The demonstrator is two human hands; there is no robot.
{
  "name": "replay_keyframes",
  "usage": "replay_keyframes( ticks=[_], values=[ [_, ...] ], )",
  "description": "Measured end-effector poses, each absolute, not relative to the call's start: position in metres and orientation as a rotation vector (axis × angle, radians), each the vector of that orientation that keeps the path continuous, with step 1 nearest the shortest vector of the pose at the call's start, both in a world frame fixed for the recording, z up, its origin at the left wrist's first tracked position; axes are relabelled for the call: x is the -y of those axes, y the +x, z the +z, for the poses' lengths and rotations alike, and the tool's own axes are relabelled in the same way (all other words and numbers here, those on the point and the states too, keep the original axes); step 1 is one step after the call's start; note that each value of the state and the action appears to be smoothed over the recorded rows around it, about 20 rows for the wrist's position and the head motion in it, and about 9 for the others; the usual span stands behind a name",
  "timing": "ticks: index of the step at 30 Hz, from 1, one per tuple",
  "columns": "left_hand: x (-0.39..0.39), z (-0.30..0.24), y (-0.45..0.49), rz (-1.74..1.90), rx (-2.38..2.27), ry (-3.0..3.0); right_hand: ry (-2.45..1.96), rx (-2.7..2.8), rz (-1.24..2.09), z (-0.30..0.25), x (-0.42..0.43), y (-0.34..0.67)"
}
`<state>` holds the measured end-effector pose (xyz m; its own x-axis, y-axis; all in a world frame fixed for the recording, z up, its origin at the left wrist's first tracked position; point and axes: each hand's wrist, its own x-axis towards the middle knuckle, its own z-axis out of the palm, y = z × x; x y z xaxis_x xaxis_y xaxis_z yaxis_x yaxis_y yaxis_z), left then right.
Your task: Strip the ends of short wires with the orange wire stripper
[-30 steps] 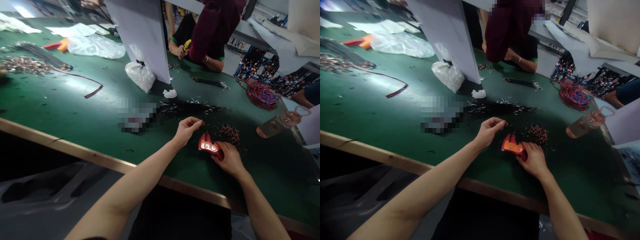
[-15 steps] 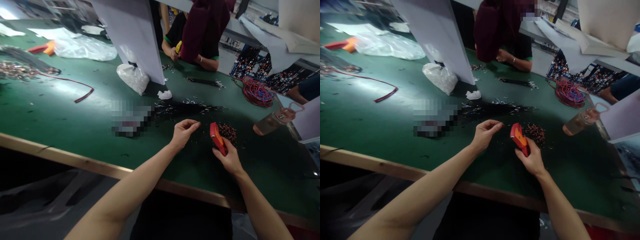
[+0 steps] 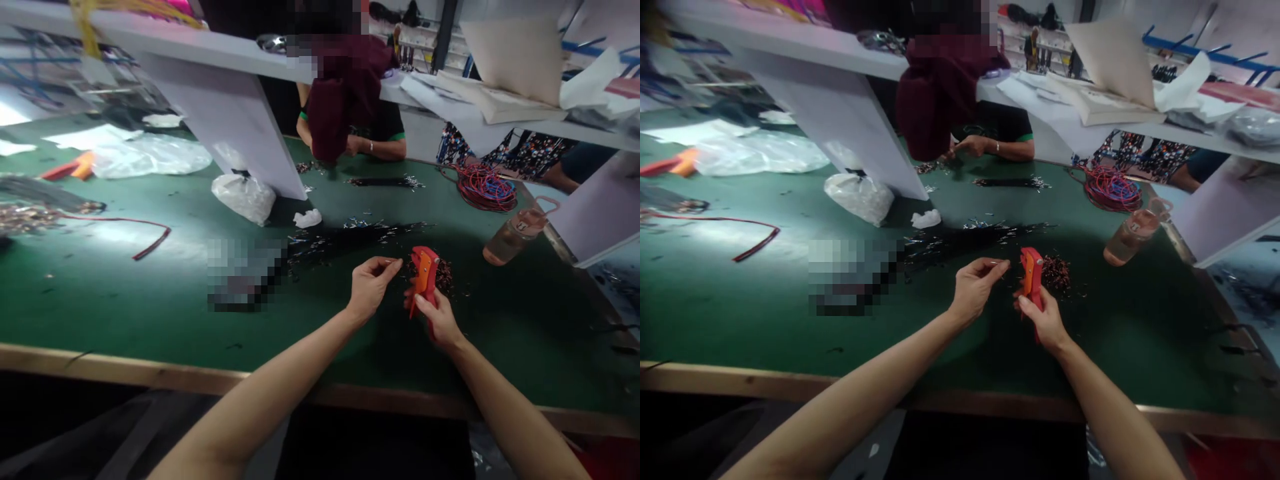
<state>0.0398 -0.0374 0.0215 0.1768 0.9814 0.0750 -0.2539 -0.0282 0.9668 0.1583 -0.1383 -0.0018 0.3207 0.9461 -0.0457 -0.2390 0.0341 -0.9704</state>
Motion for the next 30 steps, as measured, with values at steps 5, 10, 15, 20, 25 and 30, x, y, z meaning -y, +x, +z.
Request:
replay_keyframes(
  ticks=[5, 10, 15, 20, 25, 30],
  values=[
    [0.042, 0.014, 0.05, 1.277, -0.872, 1.203, -1.146, 0.723, 1.093, -0.003, 0.137, 0.163],
    [0.049, 0.004, 0.052, 1.175, -0.883, 1.194, -1.15, 0.744, 1.1, -0.001, 0.137, 0.163],
    [0.049, 0.002, 0.046, 1.138, -0.892, 1.147, -1.217, 0.862, 1.085, -0.003, 0.137, 0.161],
    [0.051, 0.003, 0.044, 1.127, -0.845, 1.084, -1.254, 0.95, 1.104, -0.004, 0.139, 0.161],
    [0.053, 0.0, 0.046, 1.109, -0.804, 1.072, -1.285, 0.997, 1.116, -0.001, 0.138, 0.164],
    [0.053, -0.001, 0.046, 1.072, -0.794, 1.094, -1.305, 1.011, 1.096, -0.002, 0.138, 0.166]
  ],
)
